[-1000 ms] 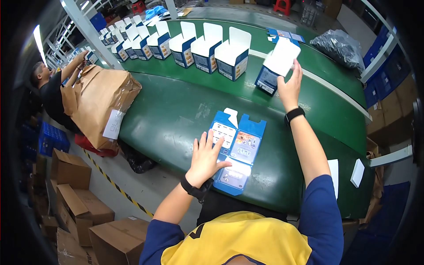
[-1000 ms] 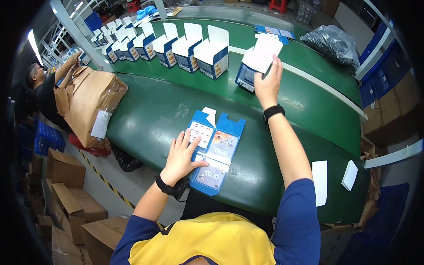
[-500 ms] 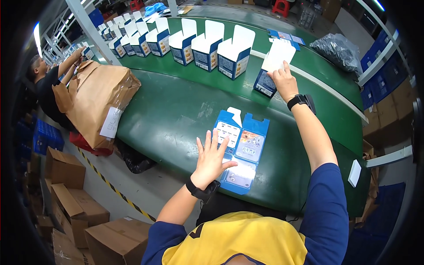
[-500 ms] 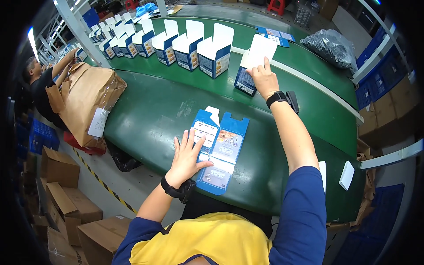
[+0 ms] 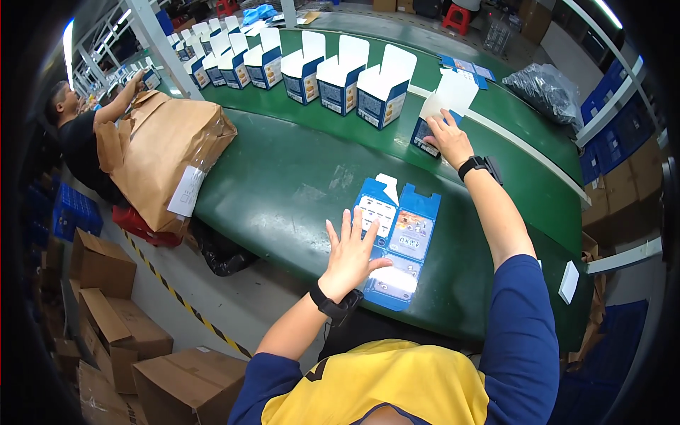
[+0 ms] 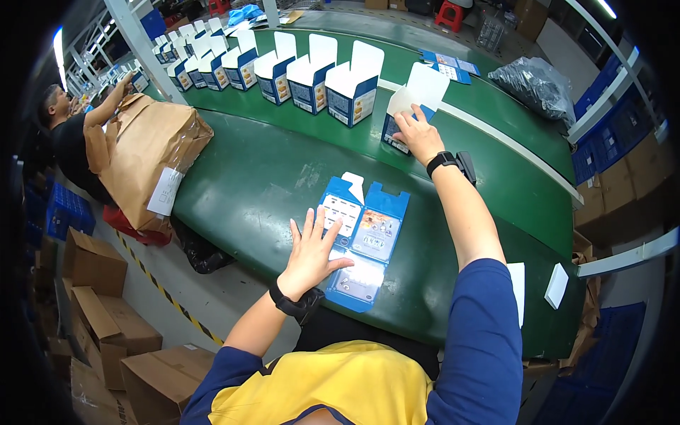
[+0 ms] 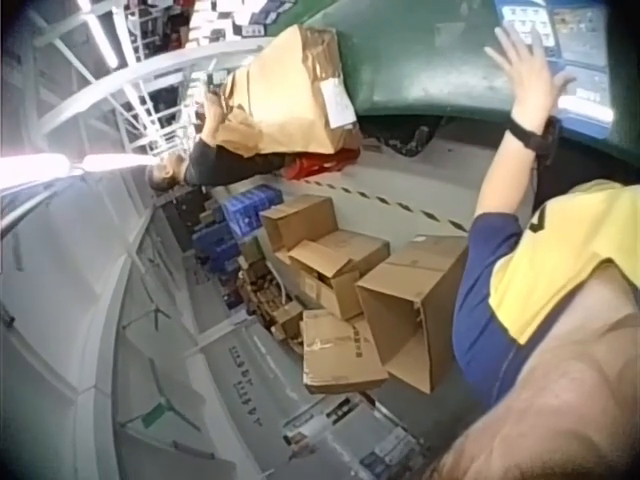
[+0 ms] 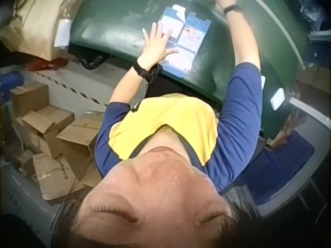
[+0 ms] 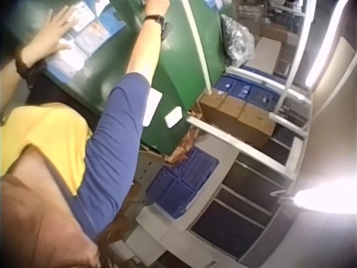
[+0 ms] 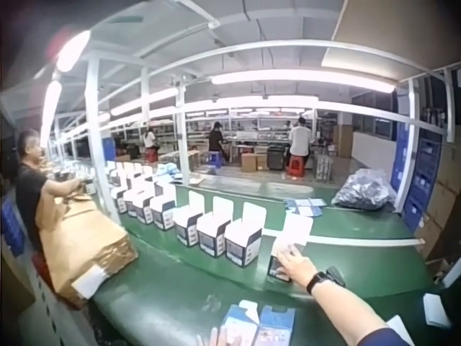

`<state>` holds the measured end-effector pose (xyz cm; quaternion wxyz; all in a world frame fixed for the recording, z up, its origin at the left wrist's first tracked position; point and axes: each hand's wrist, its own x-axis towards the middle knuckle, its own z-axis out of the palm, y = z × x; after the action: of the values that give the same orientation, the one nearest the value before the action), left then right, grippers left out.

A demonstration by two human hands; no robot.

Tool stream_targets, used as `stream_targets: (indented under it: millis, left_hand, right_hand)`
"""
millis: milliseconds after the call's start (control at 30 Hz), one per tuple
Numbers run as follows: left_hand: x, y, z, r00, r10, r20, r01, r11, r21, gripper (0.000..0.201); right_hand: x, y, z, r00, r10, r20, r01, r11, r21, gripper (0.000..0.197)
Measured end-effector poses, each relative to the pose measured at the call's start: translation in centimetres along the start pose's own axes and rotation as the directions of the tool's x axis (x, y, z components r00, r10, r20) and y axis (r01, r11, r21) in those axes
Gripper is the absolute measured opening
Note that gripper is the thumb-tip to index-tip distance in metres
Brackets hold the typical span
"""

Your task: The person folds blue cardboard boxes by hand, inserts a white paper leaflet into each, and places the assembled boxes on the conveyor belt.

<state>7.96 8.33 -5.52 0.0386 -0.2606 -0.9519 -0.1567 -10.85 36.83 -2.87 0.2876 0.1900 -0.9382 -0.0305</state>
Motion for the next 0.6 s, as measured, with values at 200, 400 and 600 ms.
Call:
stream_targets:
  millis: [200,400,600]
  left_hand:
    - [-0.1,0.7,0.6,0.999,-0.011,-0.033,0.011,1.0,-0.005,0.085]
    - [0.3,2.8,-0.8,0.981,-0.104,-0.163,0.116,0.991,0.062,0.097]
    - [0.0,3.3,-0.9,0.974,-0.149,-0.17,0.162,0.985,0.06,0.096]
  right_hand:
    - [0.2,0.3,-1.2,0.998,0.034,0.058,-0.033,0.999,-0.022,0.05]
    - [-2.0,0.4,-6.6,0.908,0.355,-0.221,-0.291,0.916,0.276,0.047]
    - [-13.4,-6.6,-8.9,0.535,0.393,0.748,-0.829,0.076,0.554,0.047]
